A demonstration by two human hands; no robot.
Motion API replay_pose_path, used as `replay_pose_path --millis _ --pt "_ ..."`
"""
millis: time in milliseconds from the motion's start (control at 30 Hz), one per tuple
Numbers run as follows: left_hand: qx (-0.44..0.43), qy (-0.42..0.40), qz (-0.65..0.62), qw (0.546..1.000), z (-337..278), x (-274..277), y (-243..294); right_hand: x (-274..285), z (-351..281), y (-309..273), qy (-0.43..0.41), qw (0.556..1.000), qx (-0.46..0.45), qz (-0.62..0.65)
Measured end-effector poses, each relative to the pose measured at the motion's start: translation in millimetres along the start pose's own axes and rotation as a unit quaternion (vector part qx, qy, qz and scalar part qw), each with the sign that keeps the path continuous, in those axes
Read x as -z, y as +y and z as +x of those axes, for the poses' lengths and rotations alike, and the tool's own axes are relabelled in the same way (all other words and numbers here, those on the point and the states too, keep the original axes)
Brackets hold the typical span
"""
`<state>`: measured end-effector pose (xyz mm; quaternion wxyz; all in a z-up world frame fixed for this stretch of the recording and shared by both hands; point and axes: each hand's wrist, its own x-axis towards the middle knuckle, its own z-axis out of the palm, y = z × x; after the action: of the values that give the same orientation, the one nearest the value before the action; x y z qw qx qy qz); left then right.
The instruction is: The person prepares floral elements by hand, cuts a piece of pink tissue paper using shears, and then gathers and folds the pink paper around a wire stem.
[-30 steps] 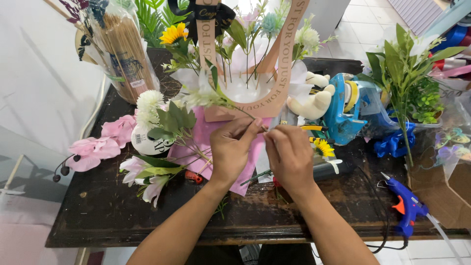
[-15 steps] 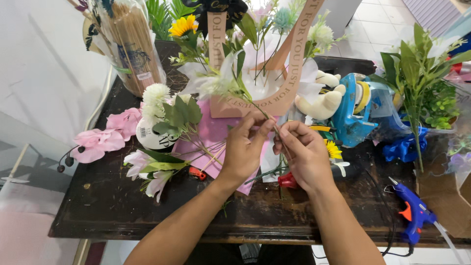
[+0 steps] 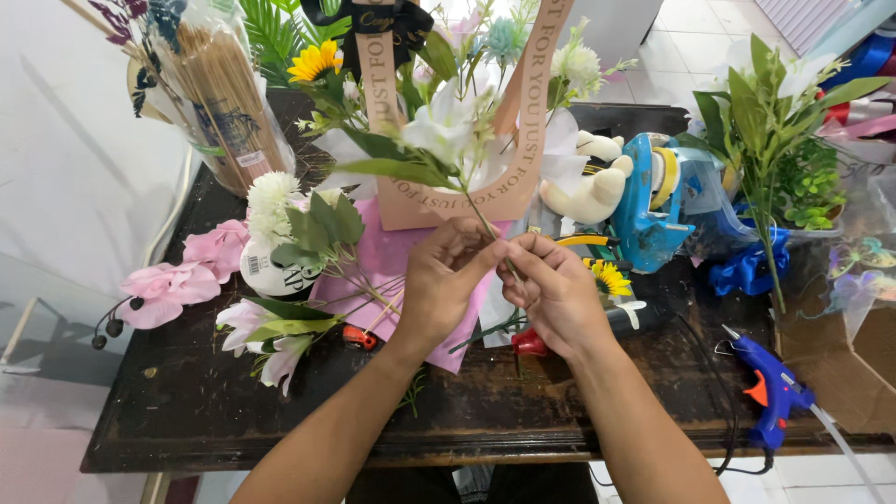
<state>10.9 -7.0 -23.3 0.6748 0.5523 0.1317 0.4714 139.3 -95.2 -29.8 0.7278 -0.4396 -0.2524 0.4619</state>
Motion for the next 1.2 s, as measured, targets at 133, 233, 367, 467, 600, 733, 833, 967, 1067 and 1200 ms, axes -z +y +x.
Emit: replay_pose_path --millis 133,233,367,467,600,733,833,967,1067,1200 --pt "0.028 0.021 0.004 0.999 5 10 -9 -3 -1 -3 0.005 1.000 -0.005 0.000" --pt "0.032 0.042 -0.010 0.999 7 9 -2 -7 -1 -5 -0.002 1.000 -0.005 0.001" --pt "0.045 0.062 -0.019 0.997 5 8 4 -5 -1 -4 -0.001 1.000 -0.007 -0.002" --pt "0.045 0.055 -0.034 0.997 4 10 0 2 1 1 -0.005 1.000 -0.003 0.003" --pt "0.049 0.048 -0.045 0.997 6 13 -6 -1 1 0 -0.011 1.000 -0.017 0.000" --pt "0.048 0.038 -0.049 0.997 6 6 7 -5 -4 -3 -0.023 0.999 -0.026 0.010" --pt "0.060 0.038 -0.050 0.996 5 6 8 -7 -7 -3 -0.041 0.998 -0.030 0.028" --pt "0.035 0.009 -0.027 0.999 7 7 3 -12 -7 -2 -0.029 0.999 -0.014 0.018" --pt "0.028 0.002 -0.029 0.999 2 -1 17 -15 -5 -4 -0.022 1.000 0.014 0.012" --pt "0.029 -0.002 -0.071 0.997 1 0 15 -10 -4 4 -0.007 0.998 0.045 -0.036"
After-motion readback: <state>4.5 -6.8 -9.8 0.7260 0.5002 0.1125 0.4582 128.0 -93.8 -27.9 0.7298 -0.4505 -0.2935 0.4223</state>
